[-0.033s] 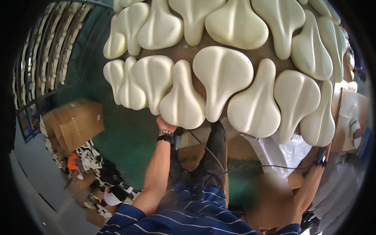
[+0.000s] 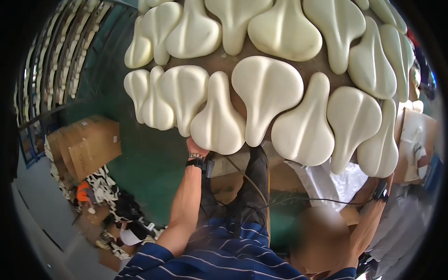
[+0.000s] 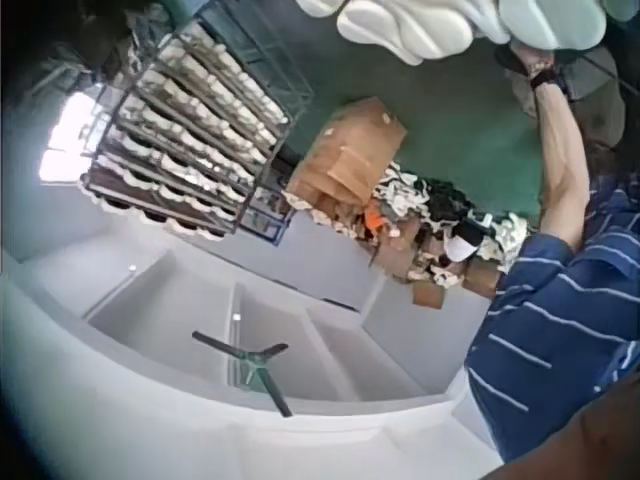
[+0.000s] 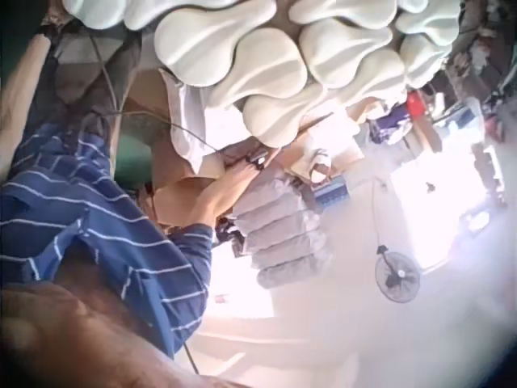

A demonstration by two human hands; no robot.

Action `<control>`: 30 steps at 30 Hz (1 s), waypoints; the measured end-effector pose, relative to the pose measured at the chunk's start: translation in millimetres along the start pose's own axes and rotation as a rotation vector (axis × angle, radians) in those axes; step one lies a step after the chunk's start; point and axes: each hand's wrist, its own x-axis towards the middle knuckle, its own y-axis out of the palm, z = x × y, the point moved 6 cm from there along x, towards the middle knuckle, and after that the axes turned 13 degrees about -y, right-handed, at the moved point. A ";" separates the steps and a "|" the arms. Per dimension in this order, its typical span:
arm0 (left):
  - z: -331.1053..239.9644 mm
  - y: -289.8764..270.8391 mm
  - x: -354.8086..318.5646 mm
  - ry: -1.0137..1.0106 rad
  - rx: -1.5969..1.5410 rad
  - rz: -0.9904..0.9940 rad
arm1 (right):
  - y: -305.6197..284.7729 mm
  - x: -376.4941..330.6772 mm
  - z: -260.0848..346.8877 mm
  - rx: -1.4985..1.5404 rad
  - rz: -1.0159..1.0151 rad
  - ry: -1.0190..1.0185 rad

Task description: The person repeatedly picks up trays of white foam parts, sprays them with a handheld spray gun, and places them onto a metal rack. The person also handles cardboard boxes and a plastic bag during the process.

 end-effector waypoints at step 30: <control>-142.4 -163.8 -122.8 0.394 0.055 -0.257 | 141.9 -265.0 175.9 -0.378 0.230 -0.440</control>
